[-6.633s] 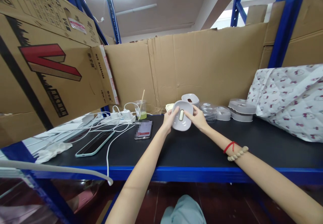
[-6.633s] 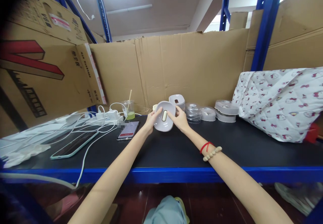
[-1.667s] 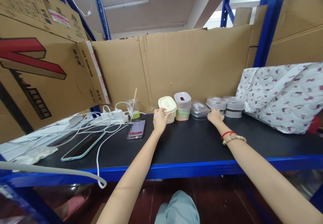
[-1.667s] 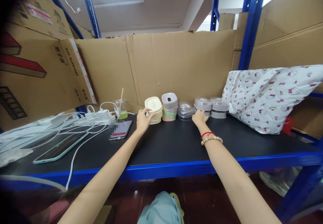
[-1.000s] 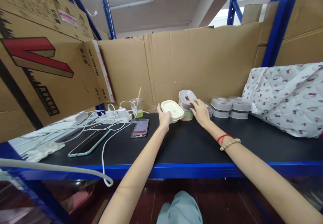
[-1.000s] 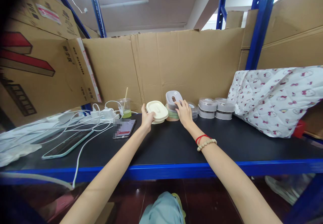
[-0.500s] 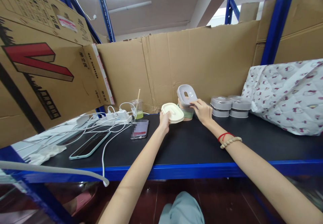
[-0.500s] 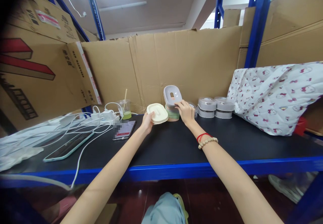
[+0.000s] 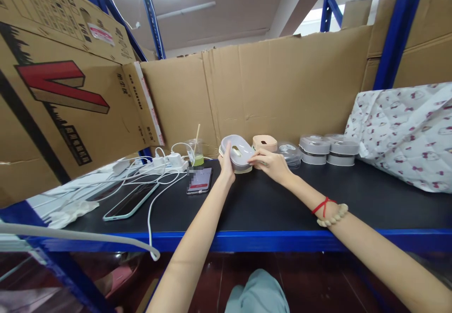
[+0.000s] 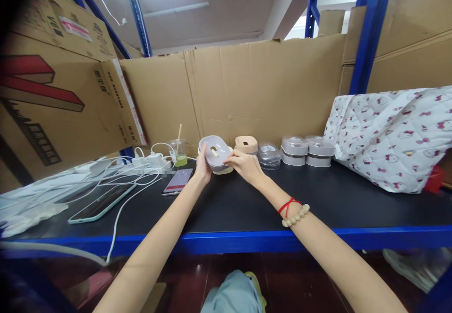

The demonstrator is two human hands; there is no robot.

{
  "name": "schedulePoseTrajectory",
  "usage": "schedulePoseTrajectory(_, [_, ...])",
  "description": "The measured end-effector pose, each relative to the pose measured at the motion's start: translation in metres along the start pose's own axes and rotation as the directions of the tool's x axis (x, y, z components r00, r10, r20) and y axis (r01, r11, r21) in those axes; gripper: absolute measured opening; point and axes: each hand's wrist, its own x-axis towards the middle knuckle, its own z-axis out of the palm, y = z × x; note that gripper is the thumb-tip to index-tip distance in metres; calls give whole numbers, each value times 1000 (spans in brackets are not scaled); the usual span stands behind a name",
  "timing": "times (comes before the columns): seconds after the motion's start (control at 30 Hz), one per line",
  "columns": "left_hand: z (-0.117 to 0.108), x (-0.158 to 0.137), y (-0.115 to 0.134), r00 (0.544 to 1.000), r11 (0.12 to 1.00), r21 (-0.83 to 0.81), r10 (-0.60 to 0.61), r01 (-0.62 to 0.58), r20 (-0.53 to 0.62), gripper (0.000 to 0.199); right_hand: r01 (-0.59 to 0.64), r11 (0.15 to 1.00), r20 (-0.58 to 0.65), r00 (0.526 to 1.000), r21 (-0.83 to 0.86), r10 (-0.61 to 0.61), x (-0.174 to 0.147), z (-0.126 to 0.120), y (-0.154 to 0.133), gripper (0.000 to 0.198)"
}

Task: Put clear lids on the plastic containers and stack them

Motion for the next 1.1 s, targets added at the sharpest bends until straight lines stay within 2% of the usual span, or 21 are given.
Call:
schedulePoseTrajectory(0.07, [0,-1,1,998,998,63,24,-20,-64,27,-108,985,-90,989,138,121,1,3,1,18])
schedulePoseTrajectory(0.1, [0,-2,1,998,995,98,24,-18,-59,23,-174,960,-145,967,221,209,2,4,1,23])
schedulePoseTrajectory(0.17, [1,-7,1,1000,984,176,11,-16,29,16,-324,859,-202,882,395,426,5,6,2,44])
schedulePoseTrajectory(0.23, [3,-14,0,986,964,266,-16,-30,167,13,-456,706,-159,769,542,619,9,7,3,61])
schedulePoseTrajectory(0.27, [4,-17,-1,974,950,310,-43,-30,224,13,-498,630,-122,719,596,684,10,7,2,61])
schedulePoseTrajectory(0.33, [6,-23,-3,950,925,380,-110,-10,293,15,-529,528,-72,657,665,750,12,6,1,50])
schedulePoseTrajectory(0.4, [6,-26,-5,942,906,422,-152,12,299,17,-550,469,-31,626,691,779,13,2,-1,39])
schedulePoseTrajectory(0.5, [5,-24,-8,955,892,453,-119,-17,271,14,-629,400,65,584,667,809,13,-3,-3,39])
schedulePoseTrajectory(0.63, [3,-21,-9,953,887,459,-88,-57,288,11,-623,412,56,592,665,804,13,-6,-3,27])
schedulePoseTrajectory(0.77, [3,-22,-8,947,886,463,-124,-28,296,14,-633,516,33,649,577,760,12,-5,3,23])
schedulePoseTrajectory(0.87, [4,-23,-8,956,878,478,-174,42,236,16,-649,662,-82,688,375,721,7,-6,13,36])
schedulePoseTrajectory(0.97, [5,-22,-7,973,910,395,-192,127,128,13,-633,767,-289,718,105,633,-1,-6,31,31])
schedulePoseTrajectory(1.03, [7,-23,-4,974,942,285,-210,179,83,10,-646,761,-375,719,-52,585,-9,-3,48,40])
schedulePoseTrajectory(1.1, [7,-24,-1,966,959,170,-245,228,83,10,-703,694,-409,685,-154,603,-19,3,67,57])
